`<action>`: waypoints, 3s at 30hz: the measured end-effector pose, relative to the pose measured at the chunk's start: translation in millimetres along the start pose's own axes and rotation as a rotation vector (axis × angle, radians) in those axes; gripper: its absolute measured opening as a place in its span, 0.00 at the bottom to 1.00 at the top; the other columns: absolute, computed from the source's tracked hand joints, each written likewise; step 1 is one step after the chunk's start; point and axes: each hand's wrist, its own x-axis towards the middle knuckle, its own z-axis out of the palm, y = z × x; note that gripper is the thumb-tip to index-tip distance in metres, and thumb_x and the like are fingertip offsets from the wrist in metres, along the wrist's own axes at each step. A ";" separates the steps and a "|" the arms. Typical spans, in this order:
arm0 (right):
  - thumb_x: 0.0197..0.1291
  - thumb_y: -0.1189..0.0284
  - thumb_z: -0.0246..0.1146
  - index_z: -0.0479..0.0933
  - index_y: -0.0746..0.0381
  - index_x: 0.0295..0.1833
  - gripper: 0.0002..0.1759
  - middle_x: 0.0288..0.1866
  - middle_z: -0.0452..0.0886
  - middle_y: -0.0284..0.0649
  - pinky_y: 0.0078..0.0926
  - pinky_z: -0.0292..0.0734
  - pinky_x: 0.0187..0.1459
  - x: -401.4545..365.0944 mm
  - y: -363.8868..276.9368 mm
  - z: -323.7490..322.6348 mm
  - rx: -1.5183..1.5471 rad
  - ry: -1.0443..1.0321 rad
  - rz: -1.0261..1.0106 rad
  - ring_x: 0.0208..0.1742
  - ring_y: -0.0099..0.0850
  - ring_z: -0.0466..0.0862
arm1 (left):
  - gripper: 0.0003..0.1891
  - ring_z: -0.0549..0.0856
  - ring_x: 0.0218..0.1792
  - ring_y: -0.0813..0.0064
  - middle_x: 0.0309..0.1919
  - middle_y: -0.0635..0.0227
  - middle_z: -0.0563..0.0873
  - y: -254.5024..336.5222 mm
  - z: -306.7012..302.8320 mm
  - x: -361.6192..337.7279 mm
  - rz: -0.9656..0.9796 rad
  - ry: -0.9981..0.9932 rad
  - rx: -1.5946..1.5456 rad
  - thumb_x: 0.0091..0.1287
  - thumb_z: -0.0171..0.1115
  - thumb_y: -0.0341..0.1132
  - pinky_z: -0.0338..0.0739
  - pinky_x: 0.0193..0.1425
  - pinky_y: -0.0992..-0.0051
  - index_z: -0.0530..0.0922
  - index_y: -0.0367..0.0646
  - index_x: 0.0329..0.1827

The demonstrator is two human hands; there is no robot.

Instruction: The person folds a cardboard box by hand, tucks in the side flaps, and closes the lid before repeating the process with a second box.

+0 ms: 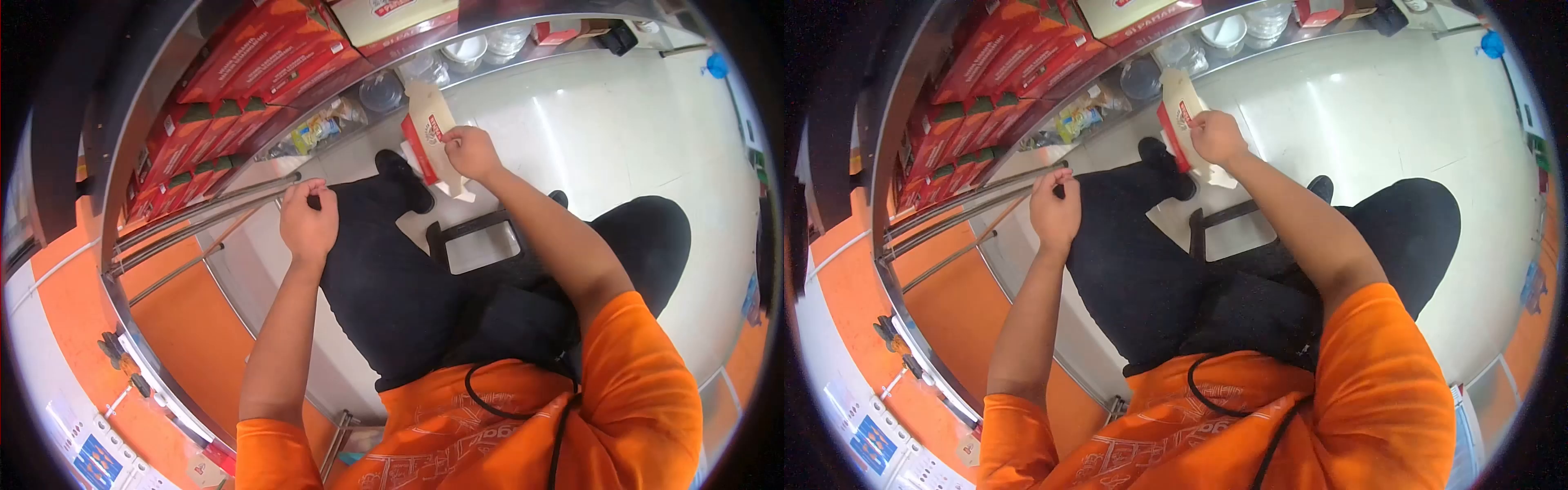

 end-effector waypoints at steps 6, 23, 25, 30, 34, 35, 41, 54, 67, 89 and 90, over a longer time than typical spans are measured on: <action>0.63 0.73 0.64 0.85 0.70 0.49 0.13 0.46 0.88 0.43 0.26 0.82 0.41 -55.8 -124.8 -115.4 0.571 -0.250 0.185 0.41 0.29 0.86 | 0.42 0.74 0.71 0.48 0.72 0.49 0.74 88.2 -25.8 -33.4 0.595 -0.137 -0.256 0.54 0.80 0.52 0.71 0.70 0.55 0.75 0.42 0.70; 0.73 0.73 0.58 0.83 0.63 0.55 0.12 0.43 0.87 0.33 0.20 0.78 0.43 -154.9 -128.0 -252.2 0.736 -0.064 -0.413 0.41 0.19 0.82 | 0.31 0.85 0.61 0.54 0.63 0.44 0.80 127.6 -72.4 -90.0 -0.255 -0.168 -1.625 0.78 0.59 0.41 0.84 0.63 0.59 0.63 0.30 0.75; 0.65 0.73 0.68 0.77 0.62 0.65 0.23 0.57 0.84 0.38 0.23 0.80 0.48 -162.2 -132.8 -256.9 0.559 -0.206 -0.607 0.48 0.24 0.83 | 0.31 0.83 0.64 0.53 0.66 0.42 0.77 130.5 -71.0 -95.4 -0.272 -0.245 -1.716 0.79 0.56 0.43 0.83 0.64 0.58 0.61 0.30 0.76; 0.51 0.70 0.78 0.68 0.57 0.77 0.46 0.72 0.74 0.47 0.32 0.81 0.56 -174.9 -150.9 -241.7 0.313 -0.202 -0.979 0.62 0.39 0.81 | 0.31 0.81 0.67 0.56 0.71 0.48 0.75 135.1 -72.7 -97.0 -0.317 -0.410 -1.730 0.81 0.52 0.47 0.79 0.70 0.56 0.59 0.35 0.79; 0.46 0.70 0.80 0.69 0.55 0.77 0.49 0.72 0.75 0.48 0.37 0.78 0.61 -180.1 -156.0 -237.4 0.247 -0.171 -0.974 0.66 0.46 0.79 | 0.32 0.80 0.68 0.56 0.71 0.48 0.75 104.6 -55.1 -92.3 -0.464 -0.424 -1.804 0.80 0.53 0.46 0.77 0.72 0.56 0.59 0.36 0.79; 0.44 0.70 0.81 0.69 0.55 0.77 0.50 0.72 0.76 0.47 0.37 0.77 0.62 -182.6 -159.6 -239.2 0.259 -0.207 -0.937 0.66 0.46 0.79 | 0.32 0.80 0.68 0.56 0.71 0.48 0.75 104.9 -56.1 -93.4 -0.442 -0.424 -1.791 0.80 0.54 0.46 0.76 0.72 0.56 0.59 0.36 0.79; 0.47 0.71 0.79 0.72 0.56 0.74 0.45 0.66 0.80 0.46 0.35 0.80 0.56 -178.6 -154.8 -225.9 0.222 -0.155 -1.101 0.58 0.41 0.81 | 0.32 0.79 0.69 0.57 0.72 0.49 0.74 136.5 -69.4 -101.4 -0.332 -0.422 -1.728 0.79 0.54 0.45 0.75 0.73 0.58 0.59 0.36 0.80; 0.49 0.67 0.82 0.74 0.58 0.73 0.43 0.64 0.80 0.42 0.23 0.81 0.40 -188.0 -162.7 -235.5 0.491 -0.391 -0.914 0.36 0.27 0.82 | 0.32 0.79 0.69 0.57 0.72 0.50 0.74 140.3 -61.2 -105.0 -0.336 -0.491 -1.731 0.79 0.54 0.45 0.74 0.73 0.58 0.60 0.36 0.79; 0.45 0.69 0.82 0.87 0.55 0.56 0.28 0.71 0.78 0.47 0.32 0.79 0.47 -187.1 -157.0 -211.6 0.324 -0.076 -1.197 0.43 0.38 0.84 | 0.31 0.79 0.69 0.58 0.72 0.51 0.74 137.9 -61.1 -106.1 -0.309 -0.491 -1.713 0.79 0.54 0.47 0.74 0.73 0.56 0.62 0.38 0.78; 0.47 0.68 0.82 0.81 0.55 0.65 0.36 0.68 0.82 0.42 0.18 0.78 0.32 -193.8 -158.5 -217.9 0.428 -0.317 -0.977 0.22 0.22 0.78 | 0.30 0.79 0.69 0.58 0.72 0.53 0.75 135.2 -65.8 -124.2 -0.252 -0.533 -1.705 0.79 0.53 0.49 0.74 0.74 0.54 0.64 0.40 0.78; 0.45 0.68 0.83 0.82 0.56 0.64 0.36 0.69 0.82 0.42 0.17 0.79 0.33 -192.8 -157.2 -215.5 0.405 -0.269 -1.023 0.22 0.19 0.79 | 0.30 0.79 0.69 0.58 0.72 0.53 0.75 134.3 -62.9 -121.7 -0.255 -0.539 -1.713 0.79 0.53 0.49 0.74 0.74 0.54 0.64 0.40 0.77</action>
